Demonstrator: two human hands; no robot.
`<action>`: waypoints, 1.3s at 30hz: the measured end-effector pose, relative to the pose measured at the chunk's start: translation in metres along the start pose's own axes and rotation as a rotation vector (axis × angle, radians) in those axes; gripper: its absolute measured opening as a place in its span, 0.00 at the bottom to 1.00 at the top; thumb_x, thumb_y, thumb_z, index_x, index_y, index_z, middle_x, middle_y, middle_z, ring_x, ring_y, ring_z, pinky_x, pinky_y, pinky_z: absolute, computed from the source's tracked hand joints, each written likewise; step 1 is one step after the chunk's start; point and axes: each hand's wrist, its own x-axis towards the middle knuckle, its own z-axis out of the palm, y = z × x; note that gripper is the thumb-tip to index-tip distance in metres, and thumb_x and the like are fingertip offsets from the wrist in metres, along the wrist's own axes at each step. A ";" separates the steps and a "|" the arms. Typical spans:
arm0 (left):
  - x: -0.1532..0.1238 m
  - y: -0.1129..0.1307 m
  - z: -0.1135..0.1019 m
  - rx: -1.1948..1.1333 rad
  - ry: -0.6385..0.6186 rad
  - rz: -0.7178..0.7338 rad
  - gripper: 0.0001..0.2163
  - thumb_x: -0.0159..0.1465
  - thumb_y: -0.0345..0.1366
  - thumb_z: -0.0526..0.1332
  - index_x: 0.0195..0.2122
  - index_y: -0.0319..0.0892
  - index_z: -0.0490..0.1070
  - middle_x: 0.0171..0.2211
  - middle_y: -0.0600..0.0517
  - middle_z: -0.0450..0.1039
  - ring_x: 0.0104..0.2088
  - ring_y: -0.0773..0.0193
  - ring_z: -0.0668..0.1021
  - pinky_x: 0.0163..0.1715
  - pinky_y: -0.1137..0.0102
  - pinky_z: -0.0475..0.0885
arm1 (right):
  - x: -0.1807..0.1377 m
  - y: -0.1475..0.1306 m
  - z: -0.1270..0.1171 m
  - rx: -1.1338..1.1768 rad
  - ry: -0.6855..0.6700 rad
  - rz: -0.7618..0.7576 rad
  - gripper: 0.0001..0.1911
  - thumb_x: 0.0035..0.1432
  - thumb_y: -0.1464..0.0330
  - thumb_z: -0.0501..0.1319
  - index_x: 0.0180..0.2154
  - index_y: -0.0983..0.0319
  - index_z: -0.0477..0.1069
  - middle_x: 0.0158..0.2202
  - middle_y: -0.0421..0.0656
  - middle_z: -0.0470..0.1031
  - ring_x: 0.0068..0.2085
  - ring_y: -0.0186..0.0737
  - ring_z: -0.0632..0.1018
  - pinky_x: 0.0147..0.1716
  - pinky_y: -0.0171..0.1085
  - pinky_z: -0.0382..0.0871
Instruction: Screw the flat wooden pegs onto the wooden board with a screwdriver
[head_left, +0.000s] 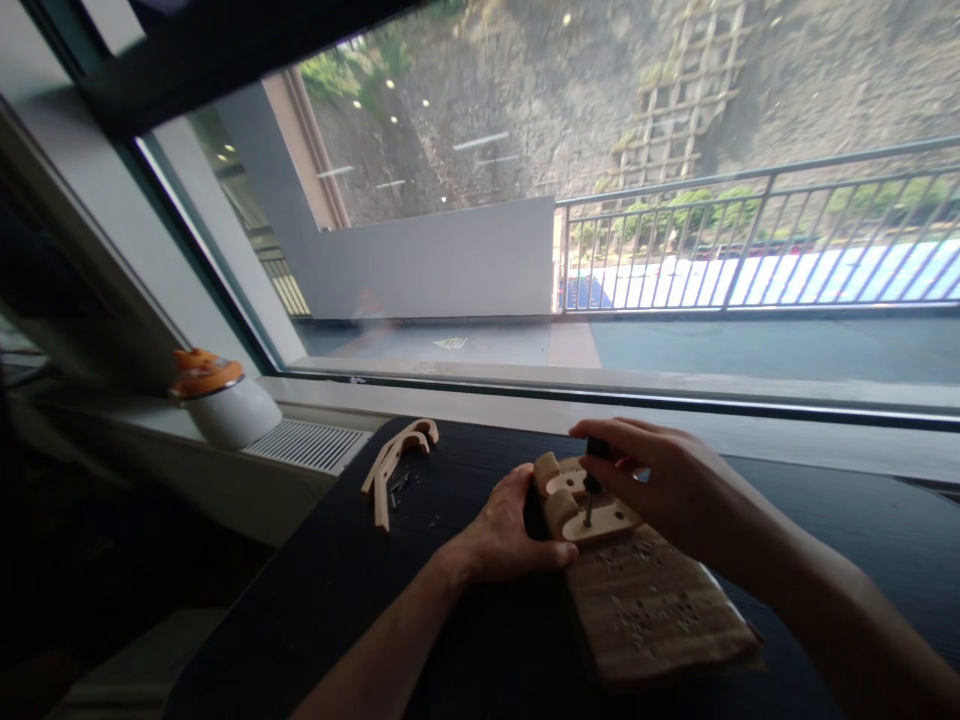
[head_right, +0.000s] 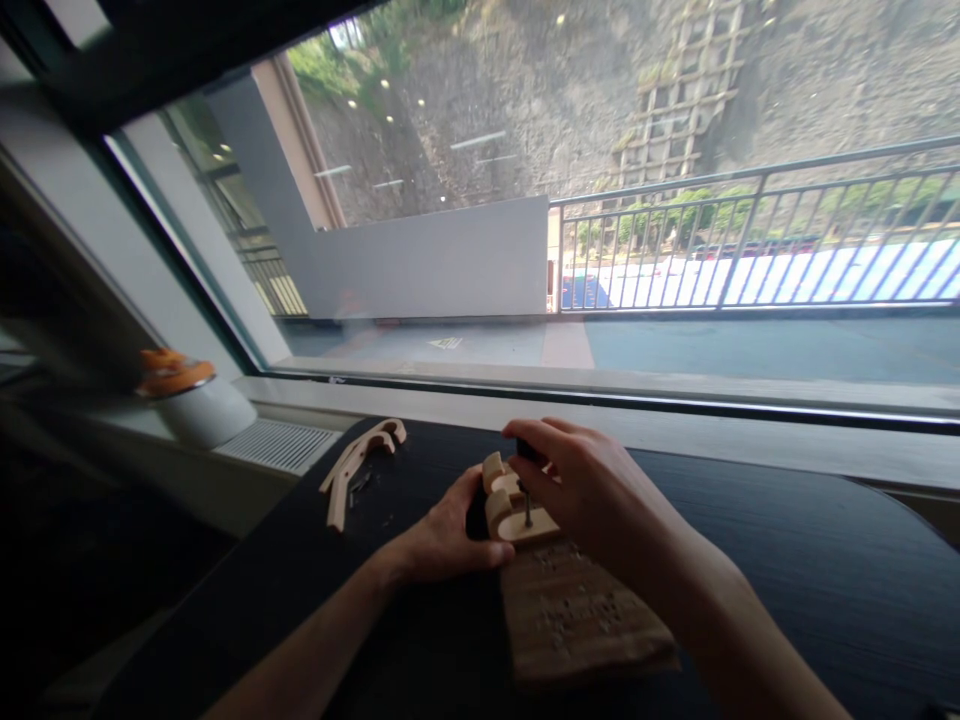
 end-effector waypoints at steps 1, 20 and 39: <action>0.000 -0.001 0.000 0.002 -0.003 0.001 0.39 0.48 0.45 0.71 0.59 0.44 0.57 0.55 0.45 0.64 0.57 0.49 0.67 0.58 0.56 0.60 | -0.001 -0.001 -0.001 -0.009 0.003 -0.005 0.15 0.61 0.65 0.56 0.49 0.56 0.72 0.41 0.41 0.78 0.32 0.34 0.78 0.31 0.32 0.70; 0.028 0.077 -0.038 0.122 -0.200 0.309 0.13 0.60 0.43 0.63 0.43 0.43 0.77 0.42 0.51 0.76 0.43 0.60 0.75 0.45 0.70 0.69 | 0.000 -0.006 -0.011 -0.027 0.027 -0.044 0.12 0.62 0.63 0.56 0.42 0.57 0.76 0.36 0.42 0.79 0.31 0.35 0.77 0.28 0.33 0.67; 0.029 0.061 -0.025 0.149 -0.152 0.185 0.14 0.61 0.44 0.60 0.36 0.39 0.77 0.30 0.52 0.75 0.30 0.65 0.73 0.30 0.74 0.66 | 0.005 -0.006 -0.009 0.024 0.059 -0.077 0.12 0.62 0.68 0.56 0.42 0.60 0.76 0.36 0.43 0.78 0.32 0.34 0.77 0.29 0.32 0.68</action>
